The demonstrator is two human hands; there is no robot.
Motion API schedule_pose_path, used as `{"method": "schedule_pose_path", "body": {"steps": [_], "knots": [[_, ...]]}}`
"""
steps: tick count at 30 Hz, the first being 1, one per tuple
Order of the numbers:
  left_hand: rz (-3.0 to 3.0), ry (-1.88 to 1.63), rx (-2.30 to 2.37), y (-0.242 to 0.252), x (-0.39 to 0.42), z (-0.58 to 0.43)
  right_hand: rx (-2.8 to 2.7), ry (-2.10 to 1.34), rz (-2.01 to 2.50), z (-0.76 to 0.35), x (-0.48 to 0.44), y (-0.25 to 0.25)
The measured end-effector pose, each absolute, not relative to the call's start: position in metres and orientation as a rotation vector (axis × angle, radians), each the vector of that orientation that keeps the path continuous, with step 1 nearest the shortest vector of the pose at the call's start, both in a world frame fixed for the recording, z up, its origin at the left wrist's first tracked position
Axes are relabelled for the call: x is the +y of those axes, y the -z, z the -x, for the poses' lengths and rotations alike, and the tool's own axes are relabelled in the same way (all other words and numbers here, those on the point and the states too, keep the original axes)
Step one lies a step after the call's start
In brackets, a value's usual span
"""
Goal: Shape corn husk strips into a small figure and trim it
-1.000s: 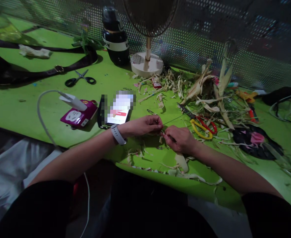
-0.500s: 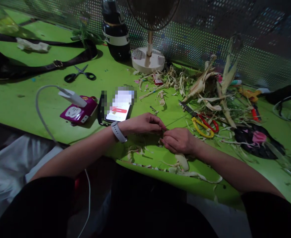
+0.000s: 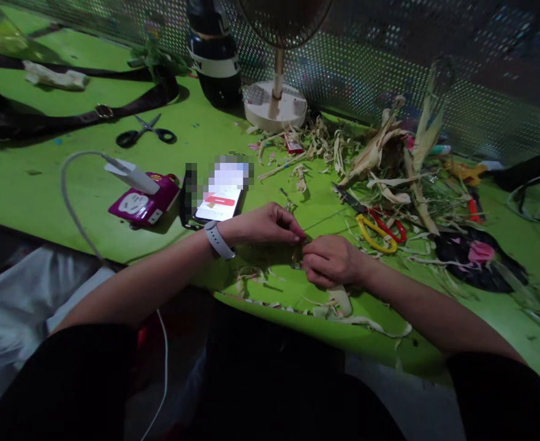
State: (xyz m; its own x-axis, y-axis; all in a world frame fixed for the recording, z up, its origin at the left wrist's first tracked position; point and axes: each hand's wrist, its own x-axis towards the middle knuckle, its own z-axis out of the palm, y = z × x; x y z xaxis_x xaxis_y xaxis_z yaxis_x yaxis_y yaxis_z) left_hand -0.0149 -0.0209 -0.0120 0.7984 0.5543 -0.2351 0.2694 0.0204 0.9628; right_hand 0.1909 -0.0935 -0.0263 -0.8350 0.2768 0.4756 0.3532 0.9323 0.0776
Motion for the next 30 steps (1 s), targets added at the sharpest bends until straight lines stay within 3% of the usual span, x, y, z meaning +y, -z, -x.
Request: {"method": "schedule_pose_path", "body": {"steps": [5,12,21,25,30], "knots": [[-1.524,-0.265,0.639,0.013,-0.02,0.017,-2.525,-0.023,0.582,-0.192,-0.094,0.027],[-1.452,-0.306,0.674,0.01,-0.015,0.02,-2.053,-0.416,1.277,-0.187,-0.092,0.026],[-1.35,-0.298,0.585,0.008,-0.016,0.019,-1.464,-1.562,1.333,-0.18,-0.089,0.015],[-1.352,-0.342,0.598,0.008,-0.014,0.02,-1.398,-1.496,1.316,-0.178,-0.091,0.018],[-1.287,-0.37,0.595,0.011,-0.012,0.021,-1.592,-1.109,1.304,-0.181,-0.091,0.025]]}}
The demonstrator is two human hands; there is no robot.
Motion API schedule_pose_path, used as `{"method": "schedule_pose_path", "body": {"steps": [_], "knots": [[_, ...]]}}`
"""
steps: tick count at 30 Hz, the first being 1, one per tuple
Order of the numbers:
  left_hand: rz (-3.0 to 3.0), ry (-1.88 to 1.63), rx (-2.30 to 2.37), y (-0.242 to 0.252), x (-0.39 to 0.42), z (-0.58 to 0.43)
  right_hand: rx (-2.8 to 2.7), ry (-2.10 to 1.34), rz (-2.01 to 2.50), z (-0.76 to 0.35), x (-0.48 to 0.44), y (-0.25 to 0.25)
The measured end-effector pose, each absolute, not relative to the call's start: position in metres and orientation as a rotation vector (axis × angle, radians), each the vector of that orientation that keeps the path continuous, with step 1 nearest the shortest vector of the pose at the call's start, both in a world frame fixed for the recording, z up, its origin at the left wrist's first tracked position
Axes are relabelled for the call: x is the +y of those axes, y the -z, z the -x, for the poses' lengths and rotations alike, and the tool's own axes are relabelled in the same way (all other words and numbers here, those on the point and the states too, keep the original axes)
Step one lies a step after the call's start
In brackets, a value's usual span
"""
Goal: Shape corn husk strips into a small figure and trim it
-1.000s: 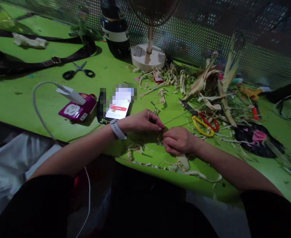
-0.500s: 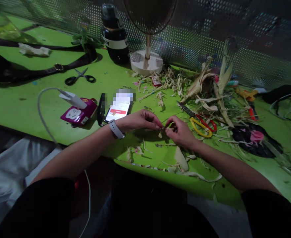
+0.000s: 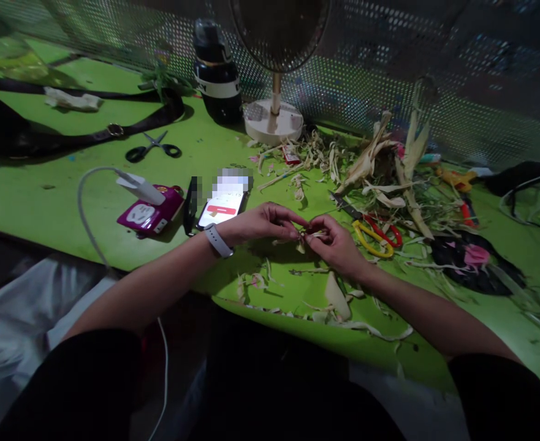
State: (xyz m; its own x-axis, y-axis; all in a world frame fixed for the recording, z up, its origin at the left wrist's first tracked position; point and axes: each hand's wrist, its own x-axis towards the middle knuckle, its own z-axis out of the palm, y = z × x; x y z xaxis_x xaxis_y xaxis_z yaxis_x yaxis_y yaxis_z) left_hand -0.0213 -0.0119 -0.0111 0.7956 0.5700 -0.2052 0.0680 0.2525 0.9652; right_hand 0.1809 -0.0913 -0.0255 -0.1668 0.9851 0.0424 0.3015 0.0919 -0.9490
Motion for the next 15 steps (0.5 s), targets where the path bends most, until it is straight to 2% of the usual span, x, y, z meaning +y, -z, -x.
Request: {"method": "schedule_pose_path", "body": {"steps": [9,15], "knots": [[-1.335,-0.413,0.6,0.013,-0.012,0.021,-1.739,-0.899,1.28,-0.183,-0.09,0.026],[-1.836,-0.552,0.702,-0.002,-0.019,0.022,-1.75,-0.765,1.339,-0.182,-0.091,0.027]]}}
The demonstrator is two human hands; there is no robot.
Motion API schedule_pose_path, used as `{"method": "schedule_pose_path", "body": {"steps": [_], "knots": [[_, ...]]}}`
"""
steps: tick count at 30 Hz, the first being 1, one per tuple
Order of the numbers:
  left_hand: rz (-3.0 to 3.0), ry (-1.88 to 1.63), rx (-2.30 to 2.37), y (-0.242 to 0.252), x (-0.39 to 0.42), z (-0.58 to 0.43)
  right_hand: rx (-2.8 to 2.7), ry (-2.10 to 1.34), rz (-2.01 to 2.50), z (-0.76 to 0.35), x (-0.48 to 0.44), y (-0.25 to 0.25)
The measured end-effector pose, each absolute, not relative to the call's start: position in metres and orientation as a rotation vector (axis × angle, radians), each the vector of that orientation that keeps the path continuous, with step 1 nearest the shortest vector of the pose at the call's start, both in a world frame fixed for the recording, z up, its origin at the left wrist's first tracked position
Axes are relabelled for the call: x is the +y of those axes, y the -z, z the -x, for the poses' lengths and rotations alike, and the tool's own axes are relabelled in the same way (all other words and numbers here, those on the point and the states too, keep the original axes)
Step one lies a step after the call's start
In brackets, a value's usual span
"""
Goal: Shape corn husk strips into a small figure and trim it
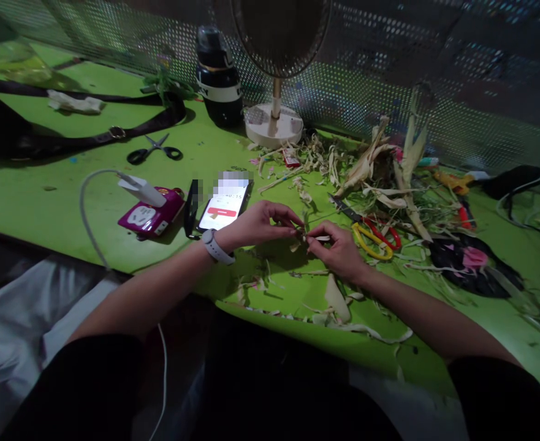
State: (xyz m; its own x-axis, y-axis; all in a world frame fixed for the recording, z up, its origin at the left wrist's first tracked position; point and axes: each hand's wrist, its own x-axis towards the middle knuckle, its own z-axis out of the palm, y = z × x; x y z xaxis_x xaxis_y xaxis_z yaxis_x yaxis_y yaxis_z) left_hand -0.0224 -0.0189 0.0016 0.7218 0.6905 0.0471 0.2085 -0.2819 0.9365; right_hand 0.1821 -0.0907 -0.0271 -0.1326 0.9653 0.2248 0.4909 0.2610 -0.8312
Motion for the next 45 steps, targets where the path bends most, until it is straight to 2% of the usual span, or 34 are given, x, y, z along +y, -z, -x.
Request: {"method": "schedule_pose_path", "body": {"steps": [6,10,16,24,31,41,45], "knots": [[-2.622,-0.774,0.773,0.001,-0.034,0.018,-1.751,-0.678,1.34,-0.181,-0.09,0.028],[-2.928,-0.947,0.594,0.016,-0.036,0.017,-1.664,-0.838,1.377,-0.18,-0.089,0.029],[-2.898,-1.283,0.407,0.027,-0.031,0.013,-1.31,-1.293,1.368,-0.18,-0.081,0.023],[-2.762,-1.409,0.412,0.027,-0.03,0.01,-1.113,-1.707,1.223,-0.185,-0.076,0.025],[-2.746,-1.398,0.497,0.028,-0.029,0.011,-1.09,-1.682,1.164,-0.187,-0.076,0.032],[-2.594,-1.325,0.624,0.03,-0.028,0.01,-1.188,-1.357,1.261,-0.185,-0.075,0.027],[-2.36,-1.204,0.613,0.03,-0.029,0.009,-1.291,-1.206,1.281,-0.185,-0.077,0.024]]}}
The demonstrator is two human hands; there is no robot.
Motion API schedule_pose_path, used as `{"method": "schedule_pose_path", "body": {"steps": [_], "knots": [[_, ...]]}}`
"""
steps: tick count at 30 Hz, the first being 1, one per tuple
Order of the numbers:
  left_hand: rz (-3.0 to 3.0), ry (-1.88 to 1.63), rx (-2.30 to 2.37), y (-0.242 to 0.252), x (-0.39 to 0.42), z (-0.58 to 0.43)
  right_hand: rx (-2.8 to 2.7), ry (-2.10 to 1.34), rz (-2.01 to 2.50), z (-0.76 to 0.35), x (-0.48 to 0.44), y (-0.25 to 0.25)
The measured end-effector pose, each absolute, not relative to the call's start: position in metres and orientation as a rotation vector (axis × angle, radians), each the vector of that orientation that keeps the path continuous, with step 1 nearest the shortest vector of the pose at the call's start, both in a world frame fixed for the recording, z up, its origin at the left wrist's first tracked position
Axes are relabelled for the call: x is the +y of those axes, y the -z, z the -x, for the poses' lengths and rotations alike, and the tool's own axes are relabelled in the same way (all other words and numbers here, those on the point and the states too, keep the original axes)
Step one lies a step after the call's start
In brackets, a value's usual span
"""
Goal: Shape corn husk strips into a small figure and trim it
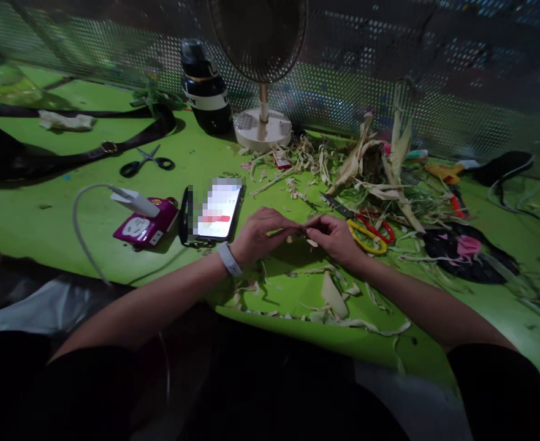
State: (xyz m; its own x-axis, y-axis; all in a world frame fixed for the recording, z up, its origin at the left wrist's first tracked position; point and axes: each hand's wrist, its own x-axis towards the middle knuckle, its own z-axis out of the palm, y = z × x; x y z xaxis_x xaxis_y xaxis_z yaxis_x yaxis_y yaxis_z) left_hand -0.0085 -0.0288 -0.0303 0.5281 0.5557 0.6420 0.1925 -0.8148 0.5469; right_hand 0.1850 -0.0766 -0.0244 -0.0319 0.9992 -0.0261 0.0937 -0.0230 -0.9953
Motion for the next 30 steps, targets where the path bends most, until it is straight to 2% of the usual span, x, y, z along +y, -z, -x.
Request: {"method": "schedule_pose_path", "body": {"steps": [10,16,22,30], "knots": [[-1.857,-0.749,0.621,0.027,-0.031,0.007,-1.275,-1.314,1.294,-0.185,-0.072,0.03],[-1.751,-0.756,0.732,0.031,-0.026,0.004,-1.319,-1.316,1.321,-0.185,-0.075,0.028],[-1.779,-0.787,0.797,0.031,-0.021,0.007,-1.499,-1.094,1.417,-0.189,-0.076,0.026],[-1.862,-0.725,0.851,0.026,-0.025,0.003,-1.577,-1.05,1.405,-0.189,-0.073,0.033]]}}
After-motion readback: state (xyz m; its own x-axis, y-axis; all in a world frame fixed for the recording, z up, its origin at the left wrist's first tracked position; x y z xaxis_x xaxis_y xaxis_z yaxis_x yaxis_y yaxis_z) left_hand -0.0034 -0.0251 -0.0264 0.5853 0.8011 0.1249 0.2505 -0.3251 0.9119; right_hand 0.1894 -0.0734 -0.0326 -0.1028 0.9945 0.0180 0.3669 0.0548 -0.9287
